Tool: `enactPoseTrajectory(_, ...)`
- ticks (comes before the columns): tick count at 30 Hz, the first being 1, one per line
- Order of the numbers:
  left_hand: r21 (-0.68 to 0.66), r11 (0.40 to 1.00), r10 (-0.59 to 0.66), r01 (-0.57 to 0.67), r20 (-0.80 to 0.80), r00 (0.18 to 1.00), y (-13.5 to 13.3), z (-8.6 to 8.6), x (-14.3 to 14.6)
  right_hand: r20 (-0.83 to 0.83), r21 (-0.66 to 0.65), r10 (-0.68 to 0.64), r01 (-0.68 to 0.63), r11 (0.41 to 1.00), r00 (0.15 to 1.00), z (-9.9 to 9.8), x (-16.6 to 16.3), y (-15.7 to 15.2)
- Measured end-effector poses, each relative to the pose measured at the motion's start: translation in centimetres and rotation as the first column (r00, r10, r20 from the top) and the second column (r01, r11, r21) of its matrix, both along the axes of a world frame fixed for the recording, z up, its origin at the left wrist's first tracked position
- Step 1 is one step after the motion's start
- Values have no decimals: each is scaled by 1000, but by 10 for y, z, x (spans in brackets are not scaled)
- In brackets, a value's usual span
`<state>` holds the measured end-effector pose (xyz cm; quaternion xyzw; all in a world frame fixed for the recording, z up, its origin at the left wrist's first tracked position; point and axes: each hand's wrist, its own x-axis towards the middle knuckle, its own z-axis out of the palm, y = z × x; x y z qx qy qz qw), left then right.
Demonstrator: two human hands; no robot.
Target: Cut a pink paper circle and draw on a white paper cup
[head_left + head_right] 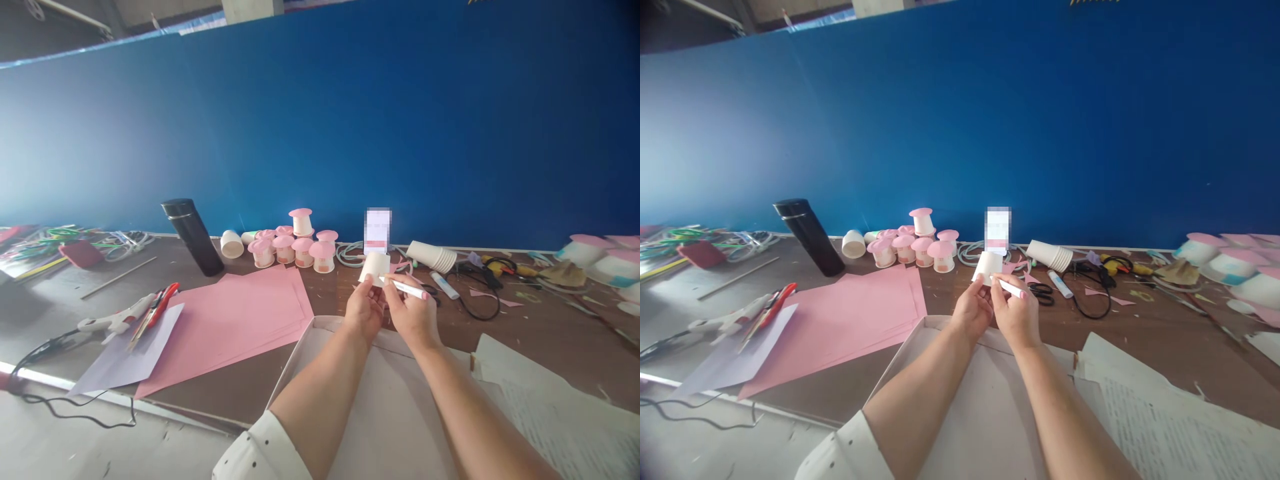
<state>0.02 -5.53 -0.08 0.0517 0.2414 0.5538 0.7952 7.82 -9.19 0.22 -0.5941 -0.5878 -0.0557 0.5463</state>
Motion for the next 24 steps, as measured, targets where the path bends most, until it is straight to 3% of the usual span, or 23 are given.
enactPoseTrajectory(24,-14,1000,-8,9,12,1000,-2,2,-2,25,-35,8,-7,999,1000,2,-4,-2)
